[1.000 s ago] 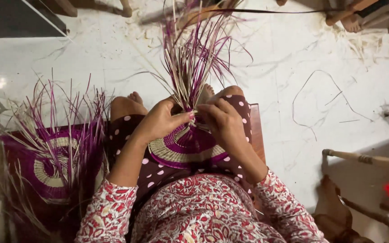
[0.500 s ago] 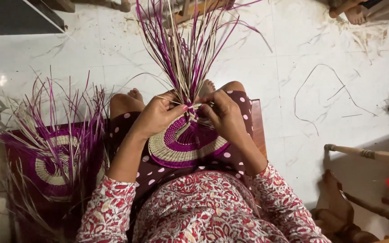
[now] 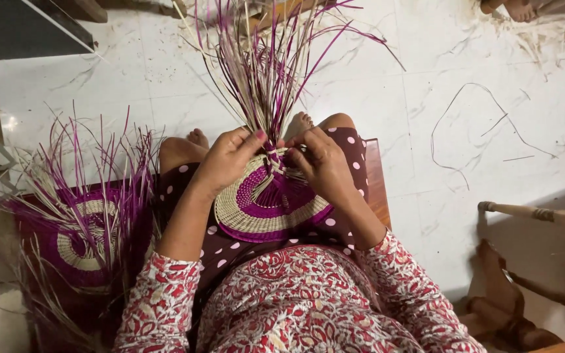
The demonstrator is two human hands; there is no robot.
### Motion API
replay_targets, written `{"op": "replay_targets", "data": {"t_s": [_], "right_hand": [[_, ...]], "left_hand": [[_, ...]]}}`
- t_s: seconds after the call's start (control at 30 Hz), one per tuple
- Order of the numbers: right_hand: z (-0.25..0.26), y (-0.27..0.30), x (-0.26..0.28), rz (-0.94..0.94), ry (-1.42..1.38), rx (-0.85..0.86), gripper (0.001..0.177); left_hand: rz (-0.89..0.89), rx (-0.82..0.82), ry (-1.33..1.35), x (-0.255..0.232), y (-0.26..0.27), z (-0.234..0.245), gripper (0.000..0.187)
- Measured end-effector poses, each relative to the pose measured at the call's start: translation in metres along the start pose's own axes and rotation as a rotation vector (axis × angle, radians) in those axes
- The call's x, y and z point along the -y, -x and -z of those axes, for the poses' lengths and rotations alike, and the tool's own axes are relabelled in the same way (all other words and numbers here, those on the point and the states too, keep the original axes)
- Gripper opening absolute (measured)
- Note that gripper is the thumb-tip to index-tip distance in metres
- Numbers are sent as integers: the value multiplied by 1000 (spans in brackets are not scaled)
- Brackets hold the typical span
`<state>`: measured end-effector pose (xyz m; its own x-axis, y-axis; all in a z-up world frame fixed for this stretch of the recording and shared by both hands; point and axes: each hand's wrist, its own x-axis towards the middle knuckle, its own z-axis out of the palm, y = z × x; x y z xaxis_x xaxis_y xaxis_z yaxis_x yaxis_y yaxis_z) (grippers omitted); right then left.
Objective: Weaving and assembling a decorative hand fan using dyed natural fibers.
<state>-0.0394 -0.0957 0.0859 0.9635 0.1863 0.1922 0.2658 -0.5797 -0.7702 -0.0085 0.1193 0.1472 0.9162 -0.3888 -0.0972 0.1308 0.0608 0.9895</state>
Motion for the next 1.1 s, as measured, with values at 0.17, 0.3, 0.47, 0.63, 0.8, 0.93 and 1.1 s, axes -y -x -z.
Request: {"op": "replay_targets", "data": {"t_s": [0.17, 0.3, 0.47, 0.63, 0.8, 0.93, 1.1], "right_hand": [[1, -3, -3, -21, 10, 7, 10], [-1, -4, 2, -23, 33, -22, 11], [2, 0, -2, -14, 38, -32, 9], [3, 1, -3, 8, 36, -48, 10], [3, 3, 3, 58, 51, -80, 8], [2, 2, 12, 89, 116, -107, 9], [2, 7, -8, 82, -9, -53, 6]], "left_hand": [[-1, 31, 3, 53, 2, 14, 23], [-77, 30, -115, 42, -2, 11, 44], [-102, 48, -152, 52, 1, 16, 44], [16, 32, -79, 42, 3, 12, 12], [21, 20, -61, 45, 1, 12, 11], [55, 22, 29, 62, 2, 17, 7], [-29, 58, 86, 71, 0, 19, 7]]}}
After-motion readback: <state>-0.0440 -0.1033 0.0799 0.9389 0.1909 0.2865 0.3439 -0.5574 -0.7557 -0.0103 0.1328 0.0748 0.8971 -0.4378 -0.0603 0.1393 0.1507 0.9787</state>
